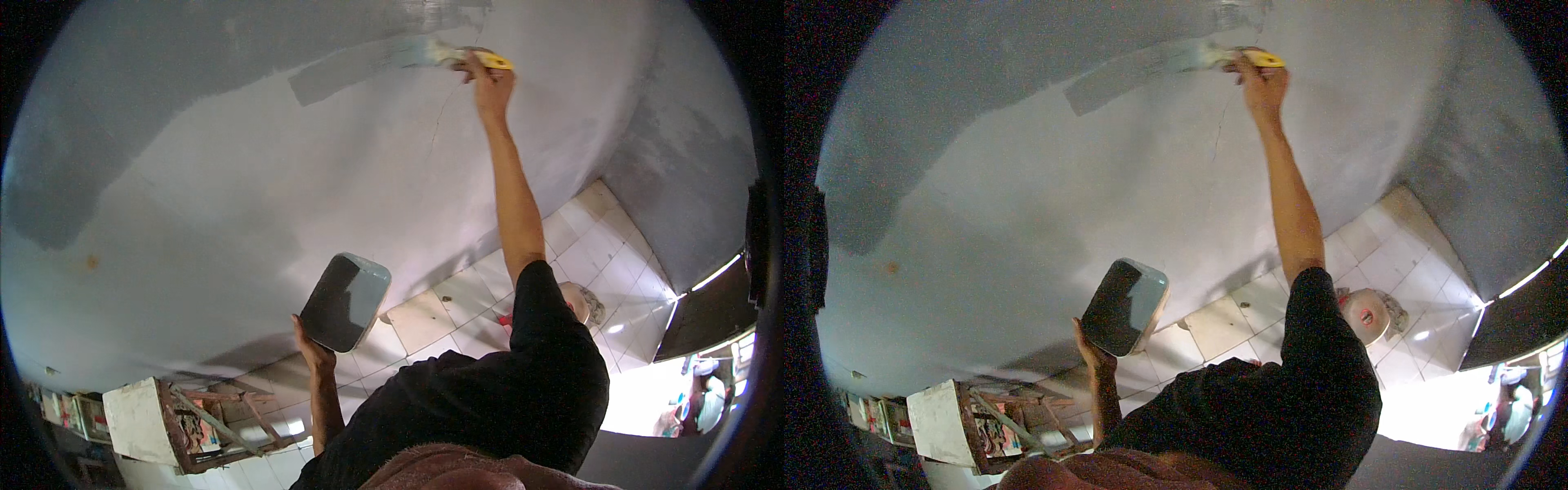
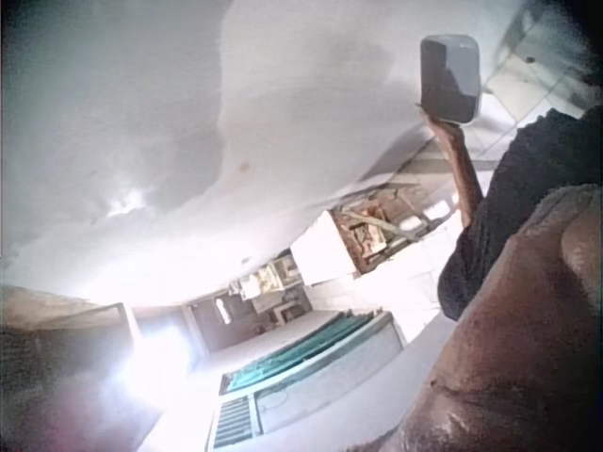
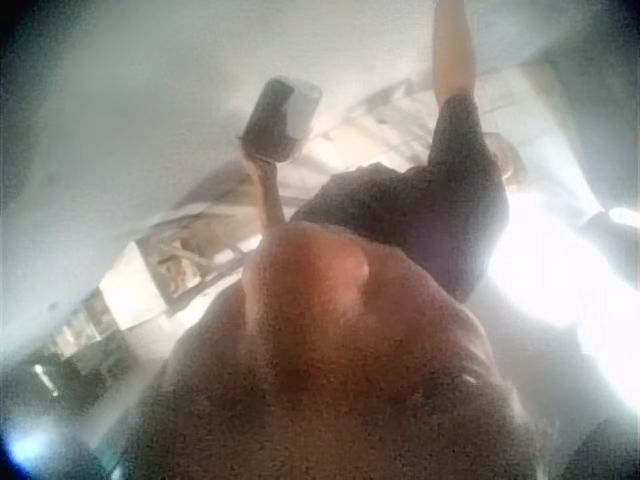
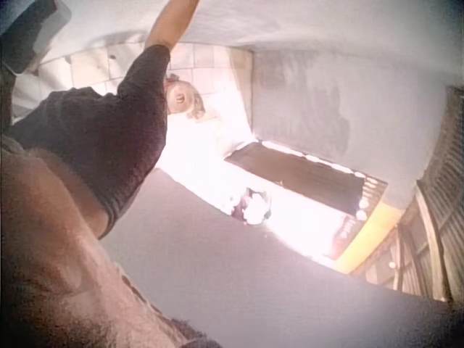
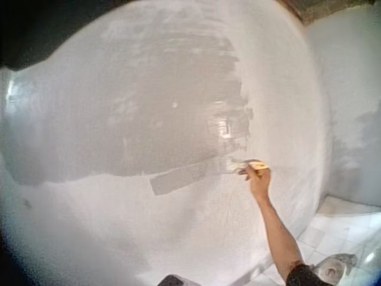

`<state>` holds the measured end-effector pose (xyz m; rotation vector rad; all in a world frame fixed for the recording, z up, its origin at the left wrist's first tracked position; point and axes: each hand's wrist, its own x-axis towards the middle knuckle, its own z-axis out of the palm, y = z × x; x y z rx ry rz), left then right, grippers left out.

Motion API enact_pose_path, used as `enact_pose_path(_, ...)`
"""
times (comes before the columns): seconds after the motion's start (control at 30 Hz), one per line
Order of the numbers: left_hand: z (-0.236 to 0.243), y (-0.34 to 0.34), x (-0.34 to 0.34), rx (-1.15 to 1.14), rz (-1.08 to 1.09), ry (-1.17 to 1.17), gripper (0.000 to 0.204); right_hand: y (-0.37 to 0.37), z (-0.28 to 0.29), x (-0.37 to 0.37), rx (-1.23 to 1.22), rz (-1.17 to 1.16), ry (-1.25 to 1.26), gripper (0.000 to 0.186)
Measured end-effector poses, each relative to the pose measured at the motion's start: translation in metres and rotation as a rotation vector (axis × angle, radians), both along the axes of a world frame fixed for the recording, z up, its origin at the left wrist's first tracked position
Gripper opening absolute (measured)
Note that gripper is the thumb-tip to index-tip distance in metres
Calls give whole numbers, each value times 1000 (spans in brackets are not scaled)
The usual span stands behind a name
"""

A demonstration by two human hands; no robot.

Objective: The person applies grey paint onto the ceiling and upper walls of an indoor space using a paintbrush, repeatedly dipping the brush into a hand-held plastic tray container containing the paint.

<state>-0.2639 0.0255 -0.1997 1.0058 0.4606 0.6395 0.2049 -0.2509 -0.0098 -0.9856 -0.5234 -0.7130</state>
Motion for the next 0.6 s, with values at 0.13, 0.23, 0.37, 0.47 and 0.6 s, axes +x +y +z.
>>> enact_pose_path(0.13, -9, -2, -7, -10, 28, 14, 65, -34, -16, 17, -2, -712, -149, 18)
enact_pose_path(0.23, -17, -5, -15, -17, 74, 22, 67, 20, -18, -5, -333, -890, -96, 19)
enact_pose_path(0.37, -21, -9, -23, -32, 19, -49, 68, 132, -4, -84, -316, -527, -389, 23)
enact_pose_path(0.47, -33, -6, -33, -51, 81, -69, 68, 183, 14, -155, -297, -233, -578, 24)
enact_pose_path(0.6, -23, -6, -36, -9, 59, -90, 67, 184, 38, -157, -177, -27, -631, 15)
